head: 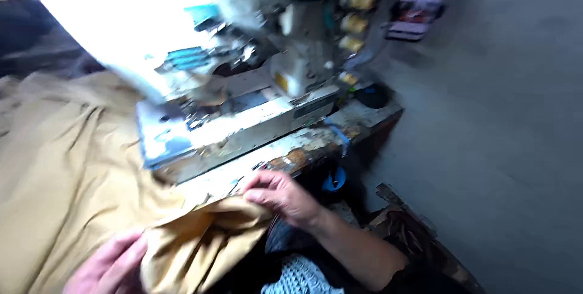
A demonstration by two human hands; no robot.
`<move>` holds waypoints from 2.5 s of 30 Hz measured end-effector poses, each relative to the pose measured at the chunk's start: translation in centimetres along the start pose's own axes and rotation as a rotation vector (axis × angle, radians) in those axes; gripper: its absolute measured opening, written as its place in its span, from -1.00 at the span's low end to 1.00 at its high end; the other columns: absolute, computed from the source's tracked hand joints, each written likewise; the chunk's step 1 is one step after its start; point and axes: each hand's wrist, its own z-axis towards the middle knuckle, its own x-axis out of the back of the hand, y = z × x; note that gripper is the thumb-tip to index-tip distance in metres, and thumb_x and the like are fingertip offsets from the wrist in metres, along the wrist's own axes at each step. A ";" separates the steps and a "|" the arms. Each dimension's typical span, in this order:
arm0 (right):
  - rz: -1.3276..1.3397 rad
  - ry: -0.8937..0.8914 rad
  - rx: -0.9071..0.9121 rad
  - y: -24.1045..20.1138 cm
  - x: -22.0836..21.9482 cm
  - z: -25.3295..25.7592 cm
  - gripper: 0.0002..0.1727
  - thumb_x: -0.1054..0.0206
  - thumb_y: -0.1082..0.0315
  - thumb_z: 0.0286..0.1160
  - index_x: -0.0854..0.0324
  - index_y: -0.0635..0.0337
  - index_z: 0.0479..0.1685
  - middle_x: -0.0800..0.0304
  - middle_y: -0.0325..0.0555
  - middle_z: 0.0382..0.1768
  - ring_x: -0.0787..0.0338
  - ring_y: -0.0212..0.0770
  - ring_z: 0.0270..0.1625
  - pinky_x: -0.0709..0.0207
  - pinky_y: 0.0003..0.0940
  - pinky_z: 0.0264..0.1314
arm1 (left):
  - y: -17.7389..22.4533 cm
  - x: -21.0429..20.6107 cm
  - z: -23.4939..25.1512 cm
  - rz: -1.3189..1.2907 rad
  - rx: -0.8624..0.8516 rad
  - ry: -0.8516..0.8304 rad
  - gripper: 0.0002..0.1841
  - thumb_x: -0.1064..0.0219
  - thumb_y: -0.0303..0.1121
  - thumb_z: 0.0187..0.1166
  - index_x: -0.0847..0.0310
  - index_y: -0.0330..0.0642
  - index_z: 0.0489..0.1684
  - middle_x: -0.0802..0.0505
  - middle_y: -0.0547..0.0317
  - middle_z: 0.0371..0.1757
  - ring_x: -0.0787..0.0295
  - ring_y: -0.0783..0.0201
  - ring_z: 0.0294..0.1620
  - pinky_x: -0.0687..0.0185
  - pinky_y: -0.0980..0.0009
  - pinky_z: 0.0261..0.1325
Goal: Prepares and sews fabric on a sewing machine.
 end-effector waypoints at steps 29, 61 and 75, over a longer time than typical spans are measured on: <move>-0.650 -0.068 0.547 -0.6 -3.4 1.6 -0.69 -0.24 0.29 0.72 -0.66 0.23 -0.42 -0.68 -0.28 -0.49 -0.65 -0.63 -0.30 -0.50 -0.75 -0.14 | 7.5 -3.2 4.6 0.624 -0.655 0.305 -0.84 -0.20 -0.43 0.71 -0.60 0.11 0.04 -0.77 0.74 -0.11 -0.68 0.80 -0.12 -0.60 0.80 -0.02; -0.952 0.237 0.529 1.8 0.1 6.1 -0.77 -0.39 0.23 0.61 -0.83 0.19 -0.24 -0.83 -0.23 -0.31 -0.69 -0.54 -0.45 -0.60 -0.66 -0.40 | 4.8 -0.8 20.2 1.303 -0.348 -0.013 -0.65 -0.34 -0.29 0.54 -0.72 -0.33 0.16 -0.75 -0.22 0.26 -0.60 -0.20 0.42 -0.43 -0.20 0.47; -0.926 0.214 0.601 1.3 -1.0 7.8 -0.76 -0.44 0.21 0.56 -0.76 0.22 -0.09 -0.71 -0.22 -0.24 -0.61 -0.59 -0.36 -0.55 -0.74 -0.31 | 0.3 -1.0 14.2 1.250 -0.790 0.101 -0.72 -0.24 -0.43 0.47 -0.80 -0.10 0.05 -0.80 0.02 0.14 -0.63 0.00 0.33 -0.37 -0.01 0.44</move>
